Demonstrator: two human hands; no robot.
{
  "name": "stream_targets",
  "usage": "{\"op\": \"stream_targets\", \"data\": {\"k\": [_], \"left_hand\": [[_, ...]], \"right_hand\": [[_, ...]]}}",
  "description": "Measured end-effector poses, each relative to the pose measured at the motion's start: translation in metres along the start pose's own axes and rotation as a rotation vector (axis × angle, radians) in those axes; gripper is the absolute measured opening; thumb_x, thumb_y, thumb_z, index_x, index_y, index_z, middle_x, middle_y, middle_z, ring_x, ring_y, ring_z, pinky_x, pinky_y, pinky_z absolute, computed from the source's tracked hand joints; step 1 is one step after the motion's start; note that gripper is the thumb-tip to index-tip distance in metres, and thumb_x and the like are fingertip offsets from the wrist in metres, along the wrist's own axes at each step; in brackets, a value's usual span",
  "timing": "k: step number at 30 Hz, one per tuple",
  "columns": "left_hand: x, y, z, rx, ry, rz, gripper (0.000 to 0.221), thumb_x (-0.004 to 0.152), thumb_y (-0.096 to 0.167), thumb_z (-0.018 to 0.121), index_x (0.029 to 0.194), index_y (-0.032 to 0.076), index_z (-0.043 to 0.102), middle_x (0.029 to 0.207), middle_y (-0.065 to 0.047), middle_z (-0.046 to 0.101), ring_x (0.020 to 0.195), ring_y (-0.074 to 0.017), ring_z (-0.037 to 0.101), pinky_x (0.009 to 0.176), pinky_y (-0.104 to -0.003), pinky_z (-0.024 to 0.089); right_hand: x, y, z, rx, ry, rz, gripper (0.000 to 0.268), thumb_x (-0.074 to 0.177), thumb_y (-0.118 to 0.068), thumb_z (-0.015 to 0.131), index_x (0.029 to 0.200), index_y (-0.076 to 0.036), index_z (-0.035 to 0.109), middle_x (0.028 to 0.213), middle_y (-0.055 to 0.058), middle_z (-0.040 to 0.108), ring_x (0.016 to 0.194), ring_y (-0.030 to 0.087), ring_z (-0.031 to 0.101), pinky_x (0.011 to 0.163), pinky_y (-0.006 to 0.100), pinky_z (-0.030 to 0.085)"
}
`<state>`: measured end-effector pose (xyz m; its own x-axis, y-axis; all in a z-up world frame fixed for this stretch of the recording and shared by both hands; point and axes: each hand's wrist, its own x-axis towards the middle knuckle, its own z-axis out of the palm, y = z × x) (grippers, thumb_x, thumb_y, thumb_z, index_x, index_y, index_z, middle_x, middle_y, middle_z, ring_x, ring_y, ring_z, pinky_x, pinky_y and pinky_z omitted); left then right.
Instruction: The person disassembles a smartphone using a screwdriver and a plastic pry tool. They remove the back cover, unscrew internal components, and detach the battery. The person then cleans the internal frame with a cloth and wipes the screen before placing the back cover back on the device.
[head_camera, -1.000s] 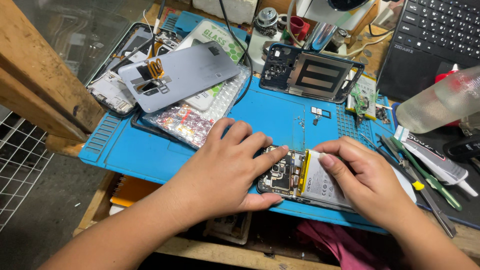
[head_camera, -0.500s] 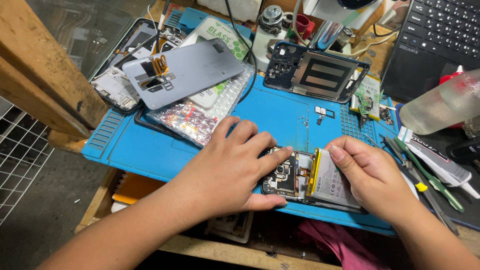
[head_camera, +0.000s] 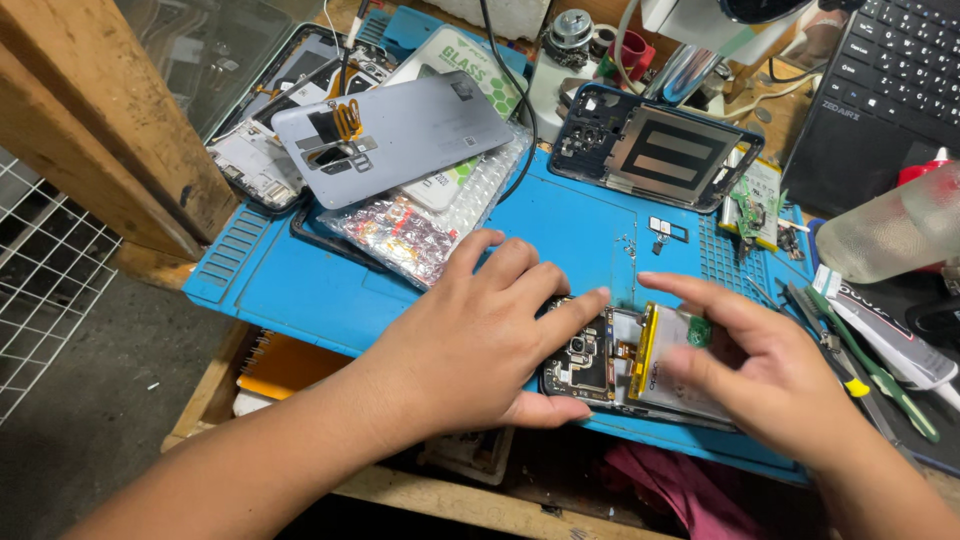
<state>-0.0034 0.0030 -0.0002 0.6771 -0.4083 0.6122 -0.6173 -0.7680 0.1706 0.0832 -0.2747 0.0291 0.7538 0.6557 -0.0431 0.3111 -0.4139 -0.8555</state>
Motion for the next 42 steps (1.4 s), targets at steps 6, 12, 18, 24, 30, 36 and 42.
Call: {"op": "stream_targets", "data": {"k": [6,12,18,24,30,36,42], "left_hand": [[-0.001,0.000,-0.004,-0.016,0.026,-0.008,0.093,0.067,0.067,0.078,0.132,0.003,0.064,0.106,-0.012,0.060,0.109,-0.0343,0.052,0.104,-0.053,0.038],[-0.001,0.000,-0.005,-0.032,0.027,0.008,0.094,0.064,0.067,0.080,0.131,0.002,0.063,0.106,-0.012,0.060,0.110,-0.0344,0.052,0.105,-0.052,0.038],[-0.002,-0.001,-0.003,-0.032,0.017,-0.017,0.091,0.064,0.068,0.079,0.127,0.003,0.066,0.104,-0.011,0.060,0.109,-0.0337,0.052,0.105,-0.052,0.038],[-0.002,0.000,-0.002,-0.037,0.008,-0.019,0.089,0.066,0.067,0.079,0.126,0.003,0.066,0.105,-0.011,0.061,0.107,-0.0329,0.052,0.104,-0.051,0.038],[-0.001,0.000,-0.003,-0.032,0.010,-0.013,0.089,0.067,0.067,0.078,0.127,0.003,0.066,0.105,-0.011,0.061,0.107,-0.0326,0.052,0.103,-0.051,0.038],[0.001,0.000,-0.005,-0.061,0.000,-0.001,0.079,0.070,0.062,0.079,0.128,0.009,0.067,0.107,-0.009,0.061,0.107,-0.0320,0.051,0.102,-0.050,0.039],[0.002,0.001,-0.006,-0.082,-0.005,0.008,0.070,0.073,0.060,0.079,0.126,0.016,0.068,0.110,-0.008,0.061,0.107,-0.0319,0.051,0.101,-0.049,0.039]], "right_hand": [[-0.012,-0.009,-0.001,-0.786,0.020,-0.249,0.111,0.044,-0.058,0.091,0.144,-0.018,0.063,0.108,0.004,0.060,0.106,0.025,0.052,0.098,0.039,0.038],[-0.009,-0.008,-0.002,-0.615,-0.024,-0.262,0.103,0.056,-0.053,0.093,0.146,-0.014,0.059,0.114,0.004,0.061,0.106,0.024,0.053,0.095,0.038,0.039],[-0.008,-0.003,0.001,-0.533,-0.072,-0.244,0.097,0.066,-0.050,0.091,0.149,-0.013,0.058,0.121,0.010,0.055,0.109,0.026,0.050,0.087,0.034,0.047],[-0.007,-0.010,0.005,-0.741,-0.025,-0.370,0.092,0.064,-0.049,0.084,0.142,-0.009,0.055,0.119,0.014,0.056,0.107,0.031,0.048,0.096,0.041,0.039],[-0.012,-0.004,0.003,-0.735,0.013,-0.443,0.094,0.066,-0.050,0.086,0.146,-0.011,0.055,0.124,0.010,0.057,0.111,0.028,0.050,0.098,0.039,0.039],[-0.018,-0.002,-0.004,-0.514,-0.012,-0.245,0.099,0.063,-0.037,0.095,0.150,-0.012,0.055,0.118,0.008,0.054,0.106,0.023,0.051,0.087,0.030,0.048],[-0.006,-0.008,-0.004,-0.554,-0.071,-0.375,0.091,0.065,-0.044,0.094,0.143,-0.012,0.060,0.118,0.008,0.053,0.110,0.028,0.052,0.096,0.036,0.043]]}}
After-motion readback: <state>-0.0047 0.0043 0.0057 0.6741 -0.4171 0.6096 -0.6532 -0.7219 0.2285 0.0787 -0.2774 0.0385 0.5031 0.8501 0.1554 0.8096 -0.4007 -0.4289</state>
